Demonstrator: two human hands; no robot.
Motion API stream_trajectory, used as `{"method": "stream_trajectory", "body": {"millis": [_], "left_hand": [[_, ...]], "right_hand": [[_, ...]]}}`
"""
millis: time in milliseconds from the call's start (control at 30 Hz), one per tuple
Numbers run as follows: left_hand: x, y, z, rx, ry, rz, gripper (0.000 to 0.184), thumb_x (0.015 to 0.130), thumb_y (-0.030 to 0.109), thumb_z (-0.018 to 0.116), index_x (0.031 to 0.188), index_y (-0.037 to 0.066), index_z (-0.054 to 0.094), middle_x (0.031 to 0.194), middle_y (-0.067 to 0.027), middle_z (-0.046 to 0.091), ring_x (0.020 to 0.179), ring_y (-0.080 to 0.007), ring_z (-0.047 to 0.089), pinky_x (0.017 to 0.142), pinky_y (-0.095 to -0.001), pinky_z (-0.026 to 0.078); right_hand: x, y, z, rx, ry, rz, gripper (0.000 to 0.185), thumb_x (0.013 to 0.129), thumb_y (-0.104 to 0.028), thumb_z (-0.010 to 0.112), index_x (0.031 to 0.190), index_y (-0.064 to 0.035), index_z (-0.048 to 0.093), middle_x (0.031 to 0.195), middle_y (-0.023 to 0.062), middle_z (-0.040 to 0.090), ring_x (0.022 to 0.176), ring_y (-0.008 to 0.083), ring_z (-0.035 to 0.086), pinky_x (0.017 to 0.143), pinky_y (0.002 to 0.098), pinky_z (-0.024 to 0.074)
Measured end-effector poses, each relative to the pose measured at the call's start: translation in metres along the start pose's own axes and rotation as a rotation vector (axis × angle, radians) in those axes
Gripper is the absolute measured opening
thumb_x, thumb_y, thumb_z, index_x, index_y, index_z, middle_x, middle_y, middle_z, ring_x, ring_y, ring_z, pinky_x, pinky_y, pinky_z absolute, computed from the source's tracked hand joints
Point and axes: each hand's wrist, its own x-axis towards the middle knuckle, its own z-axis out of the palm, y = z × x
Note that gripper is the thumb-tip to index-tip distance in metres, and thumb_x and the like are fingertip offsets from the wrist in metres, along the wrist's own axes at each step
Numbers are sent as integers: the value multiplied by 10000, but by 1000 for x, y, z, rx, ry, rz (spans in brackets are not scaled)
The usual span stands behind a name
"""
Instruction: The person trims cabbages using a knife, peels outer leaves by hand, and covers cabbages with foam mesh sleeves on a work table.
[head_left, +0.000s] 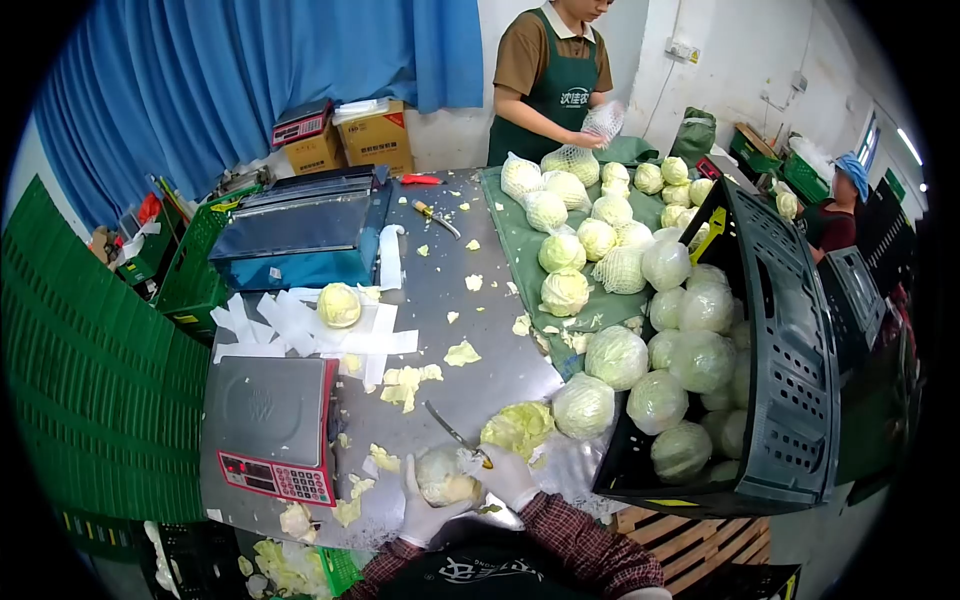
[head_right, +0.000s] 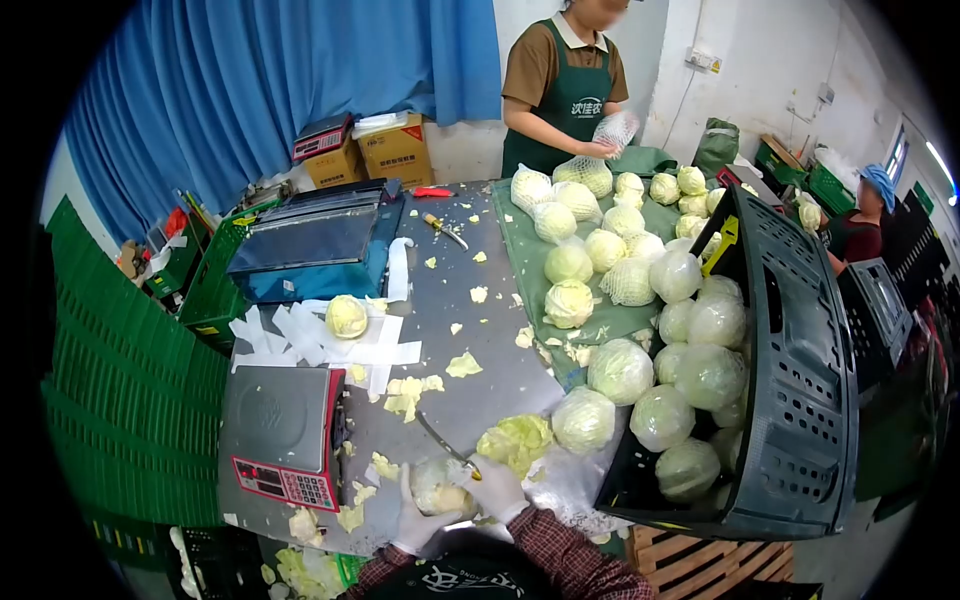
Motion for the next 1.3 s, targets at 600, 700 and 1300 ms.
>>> {"method": "stream_trajectory", "body": {"millis": [600, 700, 1300], "left_hand": [[34, 27, 2, 562, -252, 62, 1241, 518, 374, 923, 1393, -46, 149, 1323, -216, 358, 1233, -290, 421, 1031, -377, 385], [32, 15, 11, 432, -182, 80, 1203, 504, 362, 923, 1371, -40, 193, 1327, -225, 333, 1248, -316, 389, 1035, -391, 373], [24, 15, 27, 391, 60, 210, 1044, 528, 244, 912, 1311, 2, 265, 1253, -180, 386, 1178, -291, 420, 1024, -388, 362]], "right_hand": [[-84, 8, -4, -283, -45, 22, 305, 831, -265, 619, 1062, -82, 540, 868, 144, 638, 655, 359, 626, 586, 446, 525], [-87, 13, 1, -274, 53, -29, 317, 823, -243, 617, 1084, -84, 532, 850, 153, 626, 637, 360, 625, 575, 436, 527], [-80, 10, -11, -189, 33, 125, 302, 909, -299, 554, 1082, -53, 527, 827, 204, 639, 640, 383, 623, 559, 458, 500]]}}
